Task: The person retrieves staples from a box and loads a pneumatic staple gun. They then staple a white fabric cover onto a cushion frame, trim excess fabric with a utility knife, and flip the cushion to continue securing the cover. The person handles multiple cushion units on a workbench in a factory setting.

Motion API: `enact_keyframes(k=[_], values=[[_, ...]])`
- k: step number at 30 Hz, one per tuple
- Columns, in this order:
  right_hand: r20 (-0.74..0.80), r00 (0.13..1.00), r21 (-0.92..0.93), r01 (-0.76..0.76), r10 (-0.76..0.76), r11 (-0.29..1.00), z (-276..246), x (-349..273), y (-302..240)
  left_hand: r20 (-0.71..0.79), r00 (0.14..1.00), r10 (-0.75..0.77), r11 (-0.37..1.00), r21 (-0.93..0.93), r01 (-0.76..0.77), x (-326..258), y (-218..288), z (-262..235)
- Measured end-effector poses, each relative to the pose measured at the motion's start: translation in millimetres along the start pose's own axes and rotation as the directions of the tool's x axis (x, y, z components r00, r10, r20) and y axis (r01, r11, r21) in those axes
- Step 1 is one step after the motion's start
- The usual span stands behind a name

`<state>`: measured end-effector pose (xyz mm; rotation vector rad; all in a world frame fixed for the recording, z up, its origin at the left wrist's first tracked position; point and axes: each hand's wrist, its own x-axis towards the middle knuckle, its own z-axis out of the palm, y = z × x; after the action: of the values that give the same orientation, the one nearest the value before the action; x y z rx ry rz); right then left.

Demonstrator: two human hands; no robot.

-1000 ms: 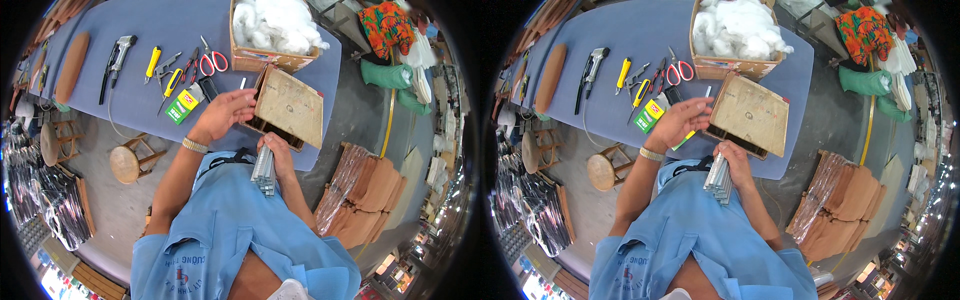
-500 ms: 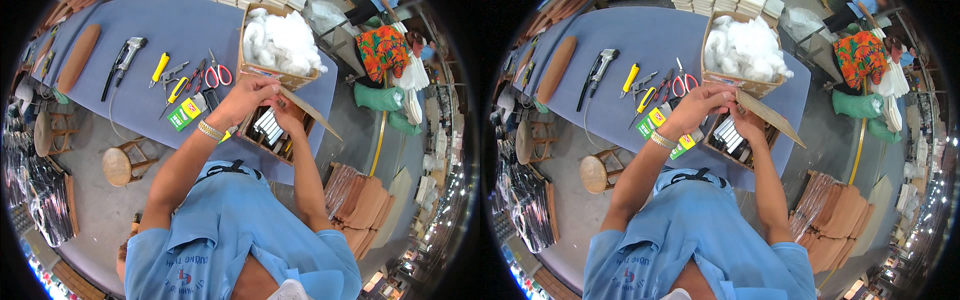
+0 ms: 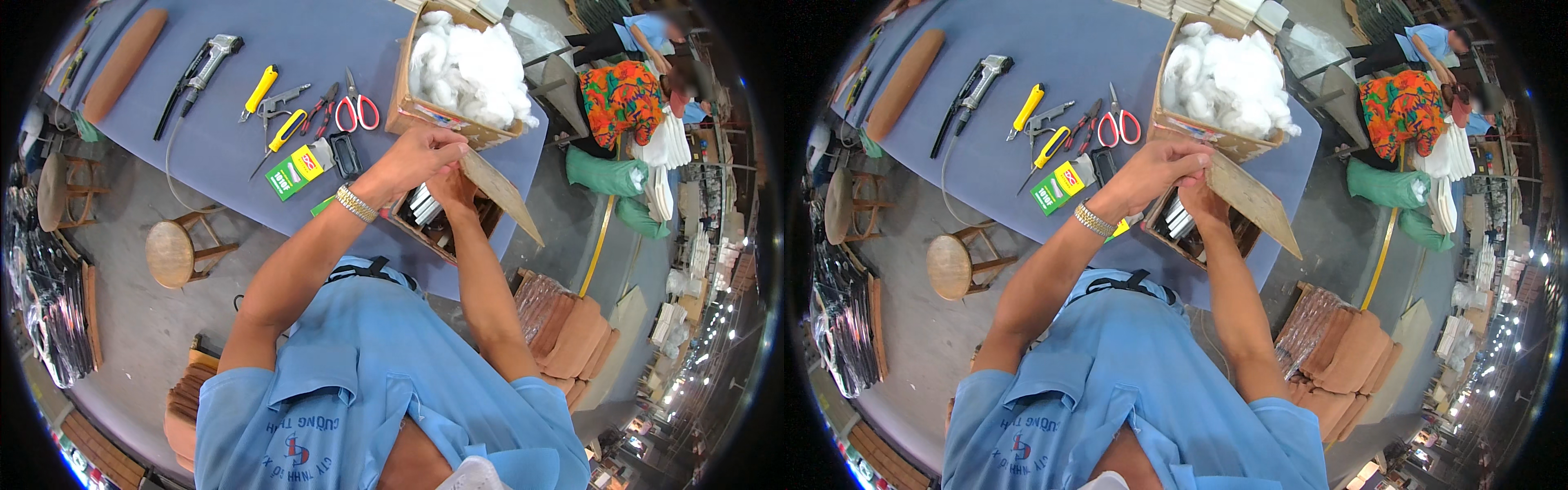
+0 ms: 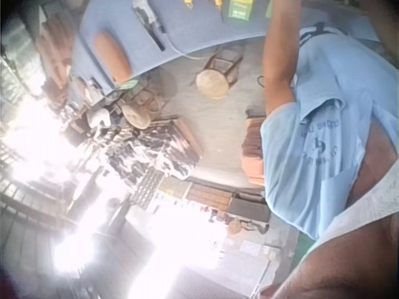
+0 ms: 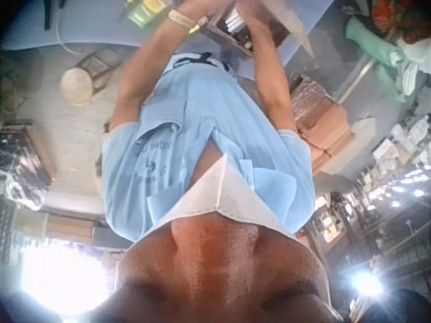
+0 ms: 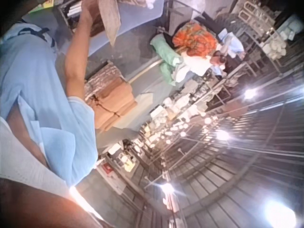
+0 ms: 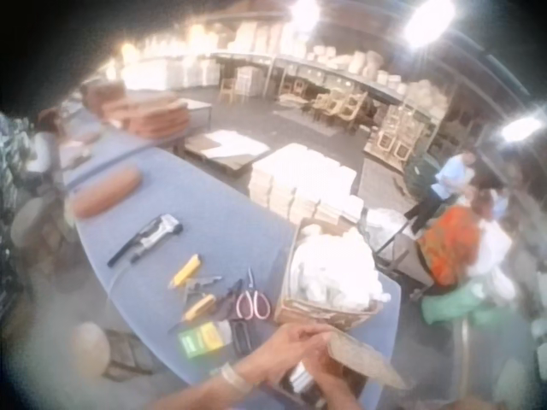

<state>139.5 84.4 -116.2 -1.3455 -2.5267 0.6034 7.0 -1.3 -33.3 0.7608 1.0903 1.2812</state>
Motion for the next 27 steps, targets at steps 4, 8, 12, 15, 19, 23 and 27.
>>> enact_keyframes(k=[4, 8, 12, 15, 19, 23, 27], values=[[-0.103, 0.990, 0.073, 0.100, -0.092, 0.992, 27.2, -2.2, 28.0, -0.012, 0.997, -0.081, 0.994, -0.070, 0.080, -4.2, -15.3, -5.2], [-0.197, 0.973, 0.272, 0.171, -0.119, 0.947, 81.8, 11.5, 103.2, -0.023, 0.994, -0.109, 0.984, -0.141, 0.105, -8.1, -30.5, -8.1], [0.101, 0.944, -0.356, 0.328, -0.314, 0.875, 51.2, 15.6, 83.7, -0.079, 0.989, -0.124, 0.980, -0.164, 0.110, -13.1, -41.2, -25.4], [0.163, 0.986, -0.280, 0.028, 0.018, 0.960, 8.5, 15.7, 36.1, -0.100, 0.987, -0.128, 0.986, -0.116, 0.116, -17.1, -41.2, -30.9], [0.272, 0.938, -0.138, -0.183, 0.215, 0.973, 11.1, 31.1, 54.9, -0.161, 0.975, -0.150, 0.983, -0.127, 0.130, -24.2, -54.8, -38.1], [0.450, 0.782, -0.059, -0.456, 0.431, 0.888, -16.8, 32.4, 13.4, -0.214, 0.956, -0.198, 0.973, -0.158, 0.166, -38.8, -72.2, -43.3], [0.593, 0.677, -0.157, -0.435, 0.437, 0.887, -24.6, 35.0, 20.3, -0.226, 0.942, -0.249, 0.964, -0.151, 0.218, -47.1, -93.9, -43.5]])
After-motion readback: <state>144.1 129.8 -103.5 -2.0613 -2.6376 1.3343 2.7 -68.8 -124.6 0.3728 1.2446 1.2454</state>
